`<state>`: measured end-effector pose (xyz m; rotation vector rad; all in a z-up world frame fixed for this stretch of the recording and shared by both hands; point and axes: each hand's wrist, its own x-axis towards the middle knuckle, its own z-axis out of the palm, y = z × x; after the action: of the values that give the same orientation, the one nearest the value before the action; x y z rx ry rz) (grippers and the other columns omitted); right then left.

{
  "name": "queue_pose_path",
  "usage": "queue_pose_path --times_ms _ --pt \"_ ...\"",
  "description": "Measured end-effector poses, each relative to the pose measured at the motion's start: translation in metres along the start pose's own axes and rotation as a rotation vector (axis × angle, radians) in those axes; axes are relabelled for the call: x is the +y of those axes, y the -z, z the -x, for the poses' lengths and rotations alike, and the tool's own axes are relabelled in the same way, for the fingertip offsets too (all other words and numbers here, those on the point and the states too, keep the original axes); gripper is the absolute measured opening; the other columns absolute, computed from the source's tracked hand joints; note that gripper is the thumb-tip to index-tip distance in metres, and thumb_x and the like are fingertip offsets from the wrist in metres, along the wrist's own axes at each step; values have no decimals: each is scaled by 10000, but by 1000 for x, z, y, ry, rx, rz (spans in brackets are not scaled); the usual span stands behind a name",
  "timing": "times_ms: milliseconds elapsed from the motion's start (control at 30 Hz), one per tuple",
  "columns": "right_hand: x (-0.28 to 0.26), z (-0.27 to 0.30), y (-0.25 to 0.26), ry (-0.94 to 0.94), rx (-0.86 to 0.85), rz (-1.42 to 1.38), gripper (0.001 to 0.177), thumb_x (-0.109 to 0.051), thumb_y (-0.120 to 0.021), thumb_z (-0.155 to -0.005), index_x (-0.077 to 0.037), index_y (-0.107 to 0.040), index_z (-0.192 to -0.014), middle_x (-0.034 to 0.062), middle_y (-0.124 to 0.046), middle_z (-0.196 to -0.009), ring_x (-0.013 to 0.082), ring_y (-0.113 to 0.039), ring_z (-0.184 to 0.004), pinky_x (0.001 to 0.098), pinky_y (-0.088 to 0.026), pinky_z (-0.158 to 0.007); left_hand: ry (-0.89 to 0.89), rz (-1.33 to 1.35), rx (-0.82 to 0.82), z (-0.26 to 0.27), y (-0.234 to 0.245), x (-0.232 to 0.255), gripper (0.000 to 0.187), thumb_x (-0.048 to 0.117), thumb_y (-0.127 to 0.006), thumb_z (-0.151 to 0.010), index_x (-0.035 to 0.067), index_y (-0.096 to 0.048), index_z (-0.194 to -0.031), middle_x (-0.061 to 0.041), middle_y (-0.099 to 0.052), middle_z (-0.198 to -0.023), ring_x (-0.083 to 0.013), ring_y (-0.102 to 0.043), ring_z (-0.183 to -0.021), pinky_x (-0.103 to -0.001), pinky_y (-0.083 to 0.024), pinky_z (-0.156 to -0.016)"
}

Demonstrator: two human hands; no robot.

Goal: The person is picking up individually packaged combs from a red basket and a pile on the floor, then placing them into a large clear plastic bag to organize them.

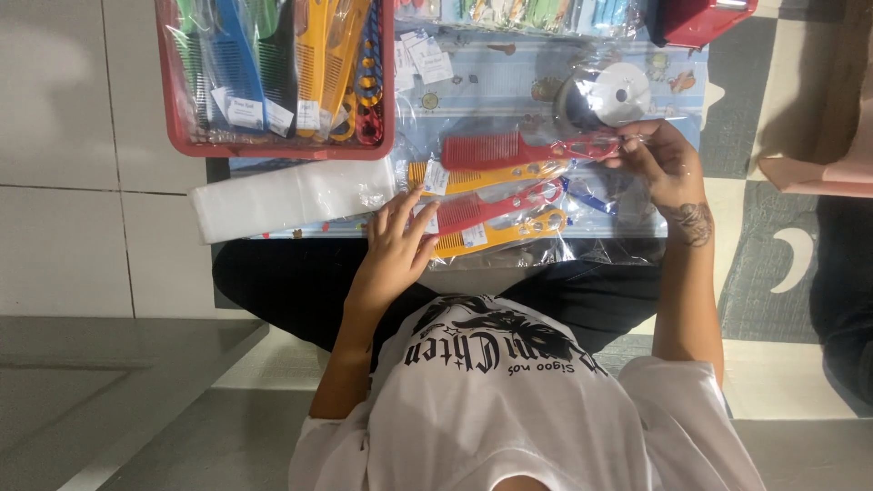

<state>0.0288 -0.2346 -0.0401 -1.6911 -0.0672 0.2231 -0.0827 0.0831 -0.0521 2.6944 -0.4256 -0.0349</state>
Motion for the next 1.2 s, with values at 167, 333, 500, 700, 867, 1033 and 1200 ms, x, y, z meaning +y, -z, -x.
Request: queue_pose_path --times_ms 167,333,500,700,867,1033,1200 --pt "-2 -4 -9 2 -35 16 169 -26 -454 -922 84 -481 -1047 171 -504 -823 225 -566 -745 317 -514 -646 -2 -5 1 0 -1 -1 425 280 -492 -826 168 -408 -1227 -77 -262 -1334 -267 -310 -1127 -385 -301 -823" --pt "-28 -3 -21 88 -105 235 146 -15 -577 -854 33 -571 -992 165 -541 -832 206 -549 -691 266 -459 -476 -6 -14 5 -1 0 1 428 273 -486 -834 166 -398 -1239 -76 -254 -1342 -273 -298 -1154 -391 -309 -821" --pt "-37 -3 -32 382 -96 578 79 -118 -648 -842 -86 -673 -910 123 -589 -780 228 -527 -607 306 -426 -538 -18 38 -30 -6 4 5 442 213 -477 -834 165 -374 -1261 -78 -273 -1334 -298 -282 -1188 -431 -324 -820" --pt "-61 -2 -44 471 -187 901 198 -15 -604 -789 -81 -650 -970 112 -619 -904 290 -593 -728 339 -483 -615 -18 61 -128 -9 7 5 407 209 -468 -851 141 -385 -1244 -92 -259 -1328 -312 -250 -1198 -557 -353 -807" --pt "-38 -5 -32 418 -243 975 330 -10 -628 -702 -126 -607 -1010 75 -576 -979 315 -583 -767 376 -505 -653 24 95 -176 -12 7 10 428 231 -477 -846 133 -378 -1250 -94 -230 -1346 -335 -229 -1200 -638 -337 -763" --pt "-50 -5 -35 458 -288 945 286 -54 -665 -709 -95 -631 -990 131 -585 -905 322 -591 -791 377 -502 -697 -39 23 -59 -15 35 15 386 238 -467 -849 141 -409 -1218 -73 -294 -1290 -279 -318 -1147 -505 -382 -781" --pt "-33 0 -15 332 -189 644 205 -105 -561 -868 -78 -603 -1067 172 -564 -929 344 -557 -877 413 -460 -719 -63 -189 105 -13 103 -4 387 199 -526 -808 138 -469 -1186 -69 -402 -1216 -272 -423 -1056 -413 -367 -785"
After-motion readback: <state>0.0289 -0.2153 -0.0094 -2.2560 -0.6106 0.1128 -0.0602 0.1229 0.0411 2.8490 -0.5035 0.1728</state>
